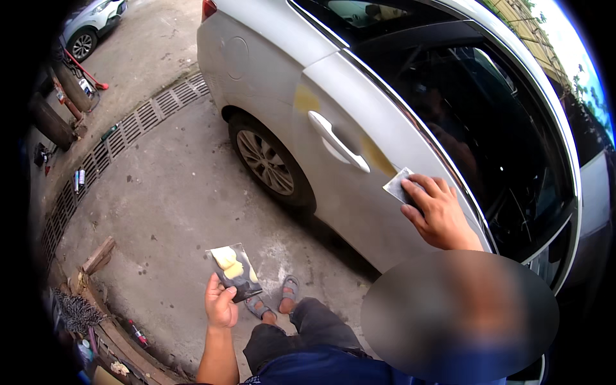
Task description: The person applies a yellow body filler to the side of a white car using a metal spreader. They repeatedly scoop filler from the spreader and smooth it onto the car door and rear quarter panel, then inspect the surface by hand.
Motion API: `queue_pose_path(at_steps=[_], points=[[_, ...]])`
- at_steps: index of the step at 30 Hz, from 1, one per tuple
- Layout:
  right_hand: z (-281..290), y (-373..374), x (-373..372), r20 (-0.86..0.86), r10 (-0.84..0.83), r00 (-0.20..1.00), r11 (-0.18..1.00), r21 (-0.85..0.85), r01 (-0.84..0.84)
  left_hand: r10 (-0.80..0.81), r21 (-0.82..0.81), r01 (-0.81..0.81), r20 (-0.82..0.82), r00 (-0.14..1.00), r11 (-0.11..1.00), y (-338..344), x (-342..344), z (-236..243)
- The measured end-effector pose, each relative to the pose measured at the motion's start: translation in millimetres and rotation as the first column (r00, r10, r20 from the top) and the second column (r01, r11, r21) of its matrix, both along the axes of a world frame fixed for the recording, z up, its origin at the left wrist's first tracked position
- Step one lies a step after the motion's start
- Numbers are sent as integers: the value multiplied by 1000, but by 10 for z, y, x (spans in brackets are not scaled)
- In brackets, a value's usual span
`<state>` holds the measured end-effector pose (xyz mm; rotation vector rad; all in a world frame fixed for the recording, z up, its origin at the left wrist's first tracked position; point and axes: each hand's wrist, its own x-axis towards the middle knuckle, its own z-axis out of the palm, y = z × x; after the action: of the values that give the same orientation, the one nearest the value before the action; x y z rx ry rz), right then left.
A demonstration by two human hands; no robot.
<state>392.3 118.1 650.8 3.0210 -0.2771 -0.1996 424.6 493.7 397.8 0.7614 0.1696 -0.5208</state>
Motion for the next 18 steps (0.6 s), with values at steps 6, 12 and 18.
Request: queue_pose_path(at_steps=[6,12,18], points=[[-215,-301,306,-283,207,936,736,-585,-340,131,96,-122,-90,987,988,-64,-457,-838],[-299,-88,897,-553,263,791,462,-647,-606,245,4,-250,-225,943,968,-154,-839,-1525],[-640,34,1110,-665,176,726,384,-633,-673,242,-29,-260,-277,930,965,-329,-1070,-1958]])
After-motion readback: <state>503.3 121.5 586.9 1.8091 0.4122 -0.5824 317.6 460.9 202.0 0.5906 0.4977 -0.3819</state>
